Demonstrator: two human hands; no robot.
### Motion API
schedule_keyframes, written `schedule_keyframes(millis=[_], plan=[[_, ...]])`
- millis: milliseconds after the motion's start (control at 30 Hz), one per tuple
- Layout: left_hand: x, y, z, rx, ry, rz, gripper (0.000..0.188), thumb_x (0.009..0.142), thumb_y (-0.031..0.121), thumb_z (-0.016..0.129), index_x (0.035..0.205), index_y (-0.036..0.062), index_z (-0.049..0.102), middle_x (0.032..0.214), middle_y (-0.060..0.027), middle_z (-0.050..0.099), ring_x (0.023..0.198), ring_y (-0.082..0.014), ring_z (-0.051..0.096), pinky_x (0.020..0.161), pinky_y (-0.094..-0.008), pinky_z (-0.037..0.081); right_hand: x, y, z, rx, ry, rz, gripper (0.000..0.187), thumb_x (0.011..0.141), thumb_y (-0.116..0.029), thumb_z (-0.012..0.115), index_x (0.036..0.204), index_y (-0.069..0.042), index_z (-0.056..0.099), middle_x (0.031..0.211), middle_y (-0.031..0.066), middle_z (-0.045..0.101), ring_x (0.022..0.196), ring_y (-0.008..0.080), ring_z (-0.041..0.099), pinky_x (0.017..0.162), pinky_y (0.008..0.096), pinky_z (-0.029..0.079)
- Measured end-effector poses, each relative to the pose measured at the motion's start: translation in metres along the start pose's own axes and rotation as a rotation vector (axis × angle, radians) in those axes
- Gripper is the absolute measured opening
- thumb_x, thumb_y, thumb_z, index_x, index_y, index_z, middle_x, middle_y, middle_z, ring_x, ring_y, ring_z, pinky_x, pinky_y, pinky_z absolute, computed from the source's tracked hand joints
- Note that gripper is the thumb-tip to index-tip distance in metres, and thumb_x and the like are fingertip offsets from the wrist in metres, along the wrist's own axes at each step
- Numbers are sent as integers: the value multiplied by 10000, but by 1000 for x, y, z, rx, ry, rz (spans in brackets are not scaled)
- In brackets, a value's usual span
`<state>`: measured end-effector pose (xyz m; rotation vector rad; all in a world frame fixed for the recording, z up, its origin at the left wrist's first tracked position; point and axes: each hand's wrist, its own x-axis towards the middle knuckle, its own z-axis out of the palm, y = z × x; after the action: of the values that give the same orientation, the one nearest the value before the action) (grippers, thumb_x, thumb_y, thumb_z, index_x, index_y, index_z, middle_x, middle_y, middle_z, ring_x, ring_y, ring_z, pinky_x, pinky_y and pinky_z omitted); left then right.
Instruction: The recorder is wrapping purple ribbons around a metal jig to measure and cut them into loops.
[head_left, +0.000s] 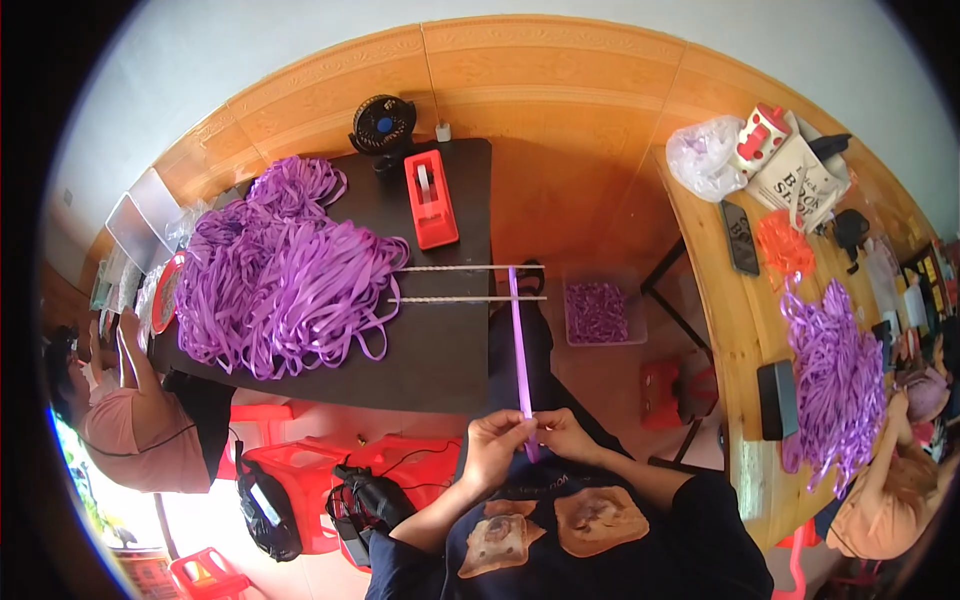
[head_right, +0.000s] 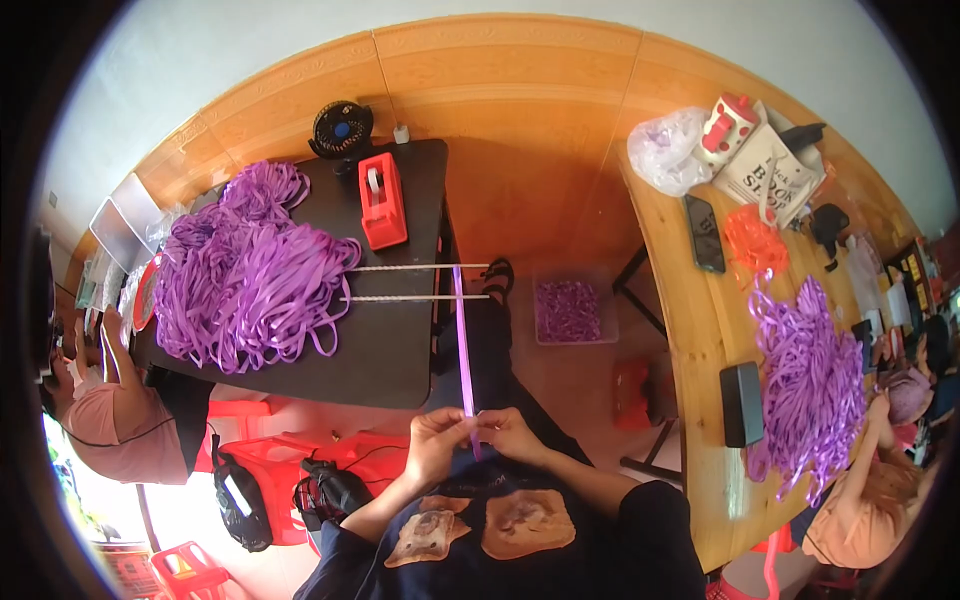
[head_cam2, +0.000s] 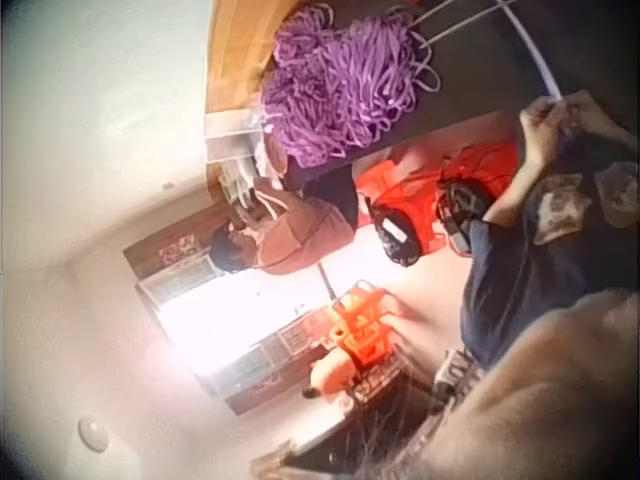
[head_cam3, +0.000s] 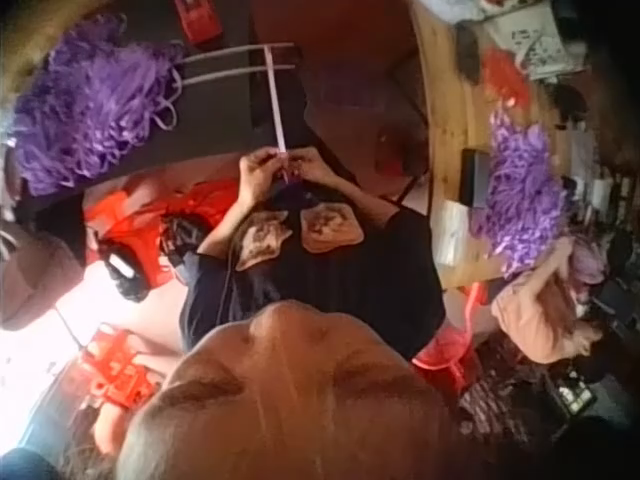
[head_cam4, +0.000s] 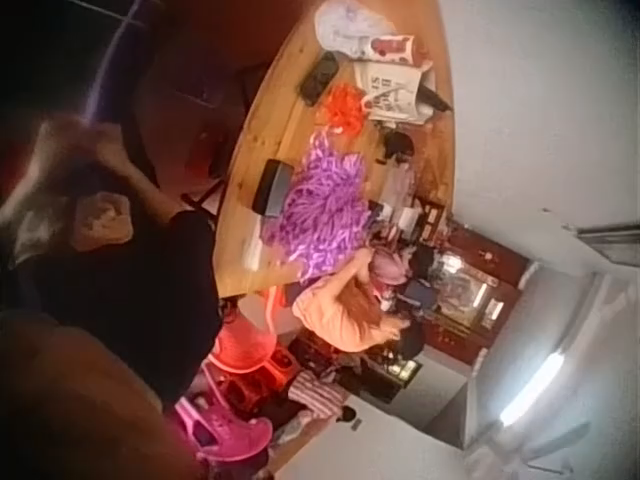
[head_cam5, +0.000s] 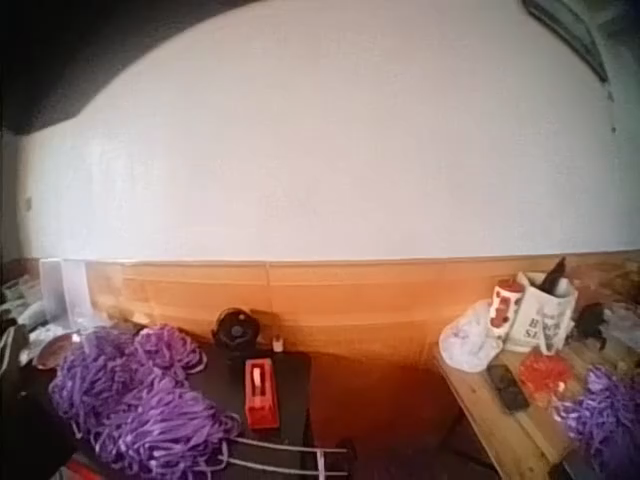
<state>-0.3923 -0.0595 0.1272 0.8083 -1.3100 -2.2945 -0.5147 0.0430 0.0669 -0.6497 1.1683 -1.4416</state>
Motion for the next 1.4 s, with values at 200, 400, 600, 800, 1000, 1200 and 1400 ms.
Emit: schedule_keyframes(millis=[200,400,600,800,1000,1200,1400], plan=[[5,-11,-11,363,48,-5,99,849,82,694,841,-14,673,659,-30,644,542,-49,562,461,-174,386,-17,31,4,-17,0,67,118,866,-66,650,927,19,704,833,36,684,752,73,587,680,222,457],[13,-21,-23,343,30,-17,90,823,53,702,836,-25,659,676,-46,653,587,-69,594,516,-218,479,-16,28,6,-79,-15,131,115,875,-108,678,899,3,698,813,26,677,721,70,579,651,208,444],[19,-14,-22,258,50,60,214,810,68,726,1001,-6,663,814,-22,665,684,-45,579,574,-189,440,-16,11,9,-134,-90,204,120,858,-113,694,884,3,712,774,28,682,693,60,570,639,212,447],[24,-10,-19,80,24,16,182,833,42,699,1011,18,678,813,6,656,676,-36,561,565,-175,405,-19,-5,18,-189,-149,75,118,853,-98,680,911,0,714,757,12,675,729,74,594,698,237,474],[23,-11,-14,-12,25,69,118,842,-8,666,946,31,706,800,13,647,651,-40,560,557,-178,408,-16,0,13,-353,-182,-64,102,857,-73,661,920,-6,704,823,57,690,778,103,619,734,258,491],[25,-13,-17,-52,-39,153,113,842,-23,654,924,22,716,793,-9,646,652,-63,585,545,-192,441,-11,8,6,-304,-121,-62,96,870,-76,650,902,4,691,808,65,680,760,114,616,715,256,491],[25,-6,-17,-89,-79,127,100,852,-10,644,916,19,714,771,-14,642,655,-78,595,560,-200,460,6,-2,-27,-311,173,-81,141,884,-32,611,1011,7,660,827,81,665,735,138,615,660,271,484]])
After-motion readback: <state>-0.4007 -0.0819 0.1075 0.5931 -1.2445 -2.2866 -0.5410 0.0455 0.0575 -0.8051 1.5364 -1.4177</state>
